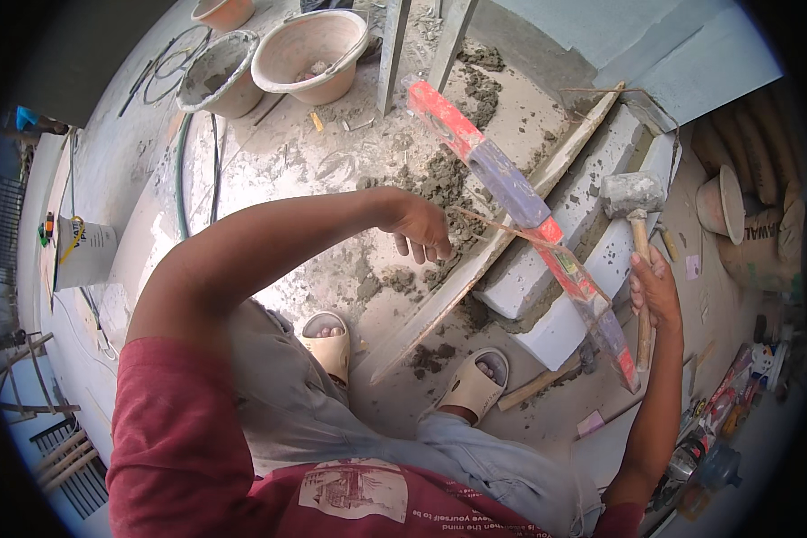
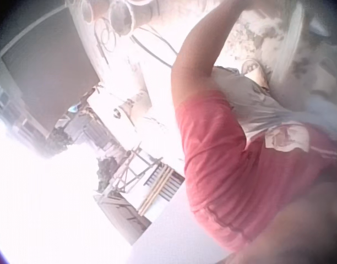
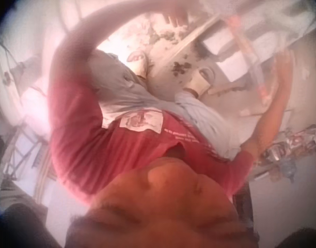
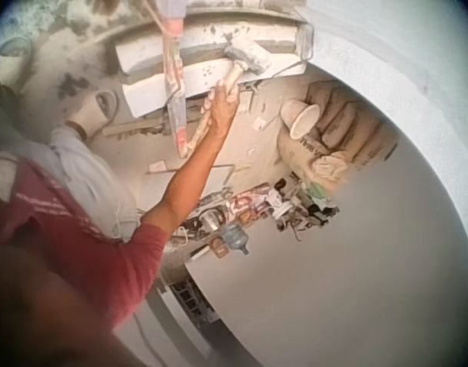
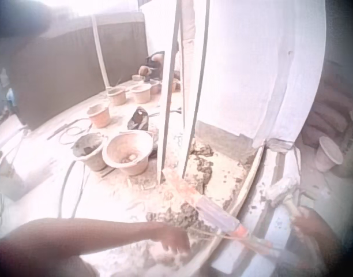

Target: The person levels and secures stair treads using a spirit level, mallet, and trowel. They adjust the treads, tap them into place, and spread mortar between the steps. Another person pours additional mortar onto the stairs while the recorder continues to level and adjust the treads.

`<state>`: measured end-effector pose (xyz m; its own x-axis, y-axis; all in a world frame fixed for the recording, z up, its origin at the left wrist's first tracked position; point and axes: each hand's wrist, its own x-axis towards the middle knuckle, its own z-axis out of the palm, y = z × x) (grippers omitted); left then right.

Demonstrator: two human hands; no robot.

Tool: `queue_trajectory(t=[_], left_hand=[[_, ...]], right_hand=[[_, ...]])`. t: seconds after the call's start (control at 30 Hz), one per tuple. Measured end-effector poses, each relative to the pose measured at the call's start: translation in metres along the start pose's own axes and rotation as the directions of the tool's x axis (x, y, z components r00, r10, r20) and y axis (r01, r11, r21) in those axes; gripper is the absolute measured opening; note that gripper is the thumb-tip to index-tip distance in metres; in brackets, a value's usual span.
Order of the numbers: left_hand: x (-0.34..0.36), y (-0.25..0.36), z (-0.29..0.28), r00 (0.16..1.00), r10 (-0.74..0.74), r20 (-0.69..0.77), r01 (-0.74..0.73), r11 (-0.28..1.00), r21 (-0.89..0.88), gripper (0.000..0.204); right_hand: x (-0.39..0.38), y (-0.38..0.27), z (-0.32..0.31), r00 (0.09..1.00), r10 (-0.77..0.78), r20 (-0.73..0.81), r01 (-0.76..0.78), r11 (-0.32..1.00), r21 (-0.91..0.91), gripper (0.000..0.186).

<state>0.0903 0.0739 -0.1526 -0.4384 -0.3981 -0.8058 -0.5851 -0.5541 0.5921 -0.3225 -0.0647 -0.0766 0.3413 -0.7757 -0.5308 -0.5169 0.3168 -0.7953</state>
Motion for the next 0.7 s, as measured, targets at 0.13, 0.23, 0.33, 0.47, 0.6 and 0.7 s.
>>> queue_trajectory(t=[0.13,0.23,0.33,0.47,0.6,0.7], left_hand=[[0.017,-0.014,0.001,0.955,0.096,-0.281,-0.079,0.994,0.071,0.047],[0.03,-0.017,0.005,0.917,0.13,-0.377,-0.093,0.989,0.113,0.047],[0.036,-0.018,0.013,0.854,0.196,-0.482,-0.13,0.977,0.167,0.046],[0.044,-0.015,0.015,0.831,0.261,-0.491,-0.189,0.963,0.192,0.047],[0.048,-0.015,0.017,0.842,0.248,-0.48,-0.187,0.967,0.172,0.049],[0.043,-0.006,0.019,0.852,0.244,-0.463,-0.031,0.906,0.422,0.047]], right_hand=[[0.005,0.016,-0.003,0.999,-0.031,0.032,0.029,0.999,0.04,0.025],[0.017,0.019,-0.006,0.993,-0.114,0.005,0.113,0.974,-0.197,0.025],[0.011,0.007,0.007,0.987,-0.159,-0.028,0.141,0.932,-0.334,0.024],[0.015,0.025,-0.004,0.912,-0.397,-0.101,0.265,0.76,-0.594,0.024],[0.012,0.021,0.003,0.922,-0.362,-0.136,0.222,0.784,-0.579,0.024],[0.0,0.009,0.009,0.897,-0.396,-0.196,0.175,0.724,-0.667,0.025]])
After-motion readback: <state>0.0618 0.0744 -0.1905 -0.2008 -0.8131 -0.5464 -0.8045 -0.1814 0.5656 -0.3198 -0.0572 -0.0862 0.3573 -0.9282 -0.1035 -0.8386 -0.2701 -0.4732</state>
